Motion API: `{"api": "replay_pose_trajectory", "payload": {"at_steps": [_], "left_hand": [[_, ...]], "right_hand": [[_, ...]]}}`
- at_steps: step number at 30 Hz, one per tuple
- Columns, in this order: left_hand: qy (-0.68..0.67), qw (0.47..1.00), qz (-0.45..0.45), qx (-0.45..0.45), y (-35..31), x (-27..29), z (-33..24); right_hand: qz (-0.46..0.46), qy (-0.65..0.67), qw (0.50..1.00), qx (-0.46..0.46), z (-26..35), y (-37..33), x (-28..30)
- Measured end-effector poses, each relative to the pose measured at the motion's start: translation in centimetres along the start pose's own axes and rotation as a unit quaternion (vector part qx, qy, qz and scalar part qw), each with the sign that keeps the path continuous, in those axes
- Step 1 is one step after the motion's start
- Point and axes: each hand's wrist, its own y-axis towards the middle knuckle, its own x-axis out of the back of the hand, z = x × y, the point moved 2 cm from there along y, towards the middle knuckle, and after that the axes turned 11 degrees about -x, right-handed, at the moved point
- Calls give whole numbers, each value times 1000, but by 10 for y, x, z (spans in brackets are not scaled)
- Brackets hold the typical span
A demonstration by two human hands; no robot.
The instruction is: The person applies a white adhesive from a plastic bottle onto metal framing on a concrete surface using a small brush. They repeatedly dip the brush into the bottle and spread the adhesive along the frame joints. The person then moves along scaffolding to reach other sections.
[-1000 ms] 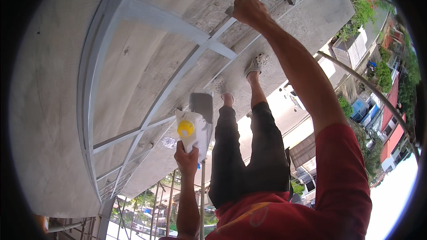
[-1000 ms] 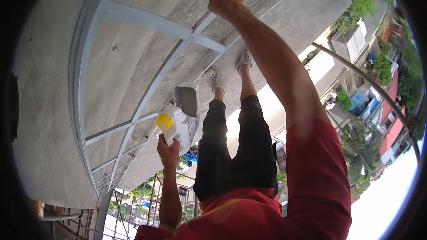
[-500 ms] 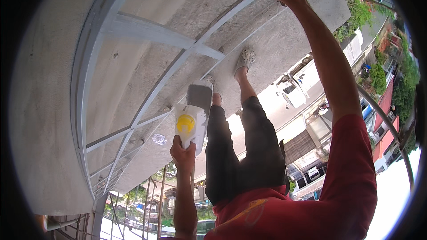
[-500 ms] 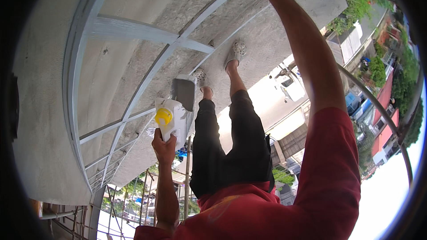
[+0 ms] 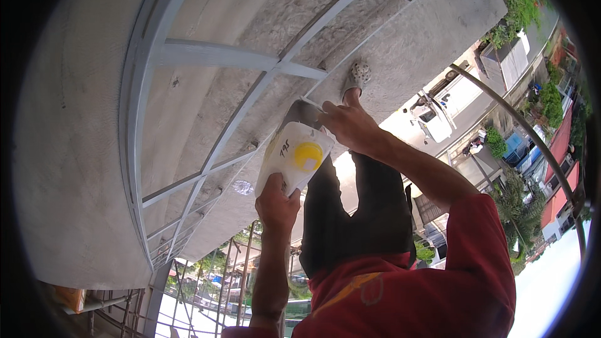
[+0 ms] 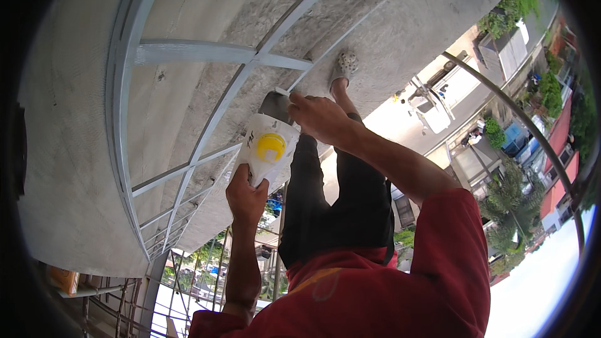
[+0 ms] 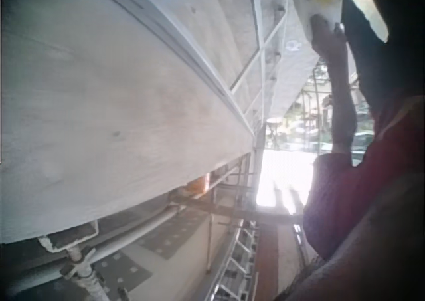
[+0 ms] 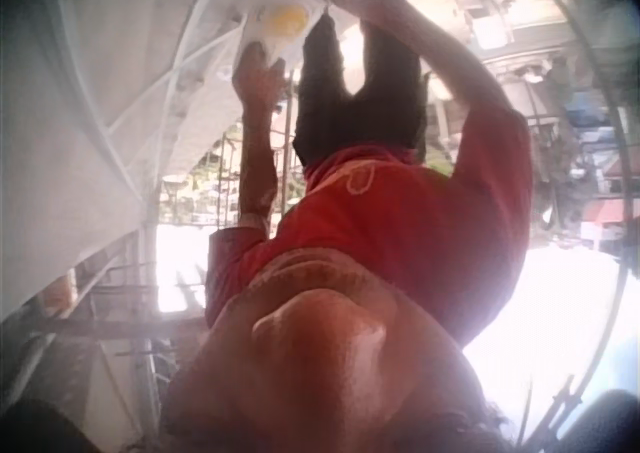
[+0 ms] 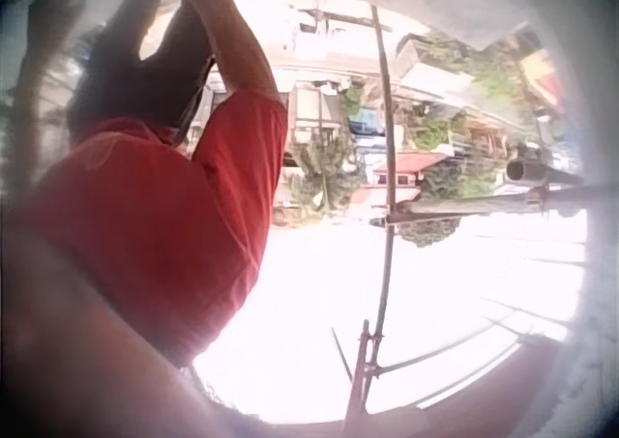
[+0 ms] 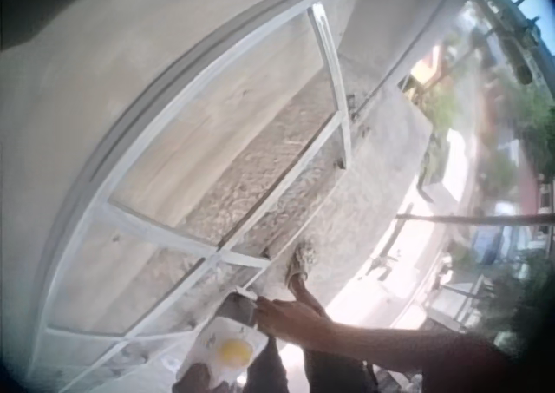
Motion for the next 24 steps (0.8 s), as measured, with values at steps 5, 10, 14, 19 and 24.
{"api": "replay_pose_trajectory", "payload": {"at_steps": [5, 10, 14, 19, 24], "left_hand": [[35, 999, 7, -23, -1, 5, -8], [42, 998, 24, -35, 2, 3, -1], [33, 998, 26, -39, 7, -1, 1], [25, 998, 9, -48, 13, 0, 11], [14, 999, -20, -48, 16, 4, 25]], "right_hand": [[25, 1, 999, -26, -11, -4, -17], [9, 0, 999, -34, -18, -9, -26], [22, 3, 999, -46, -19, -6, -19], [-3, 42, 998, -43, -26, 4, 9], [26, 66, 993, -90, -36, 19, 28]]}}
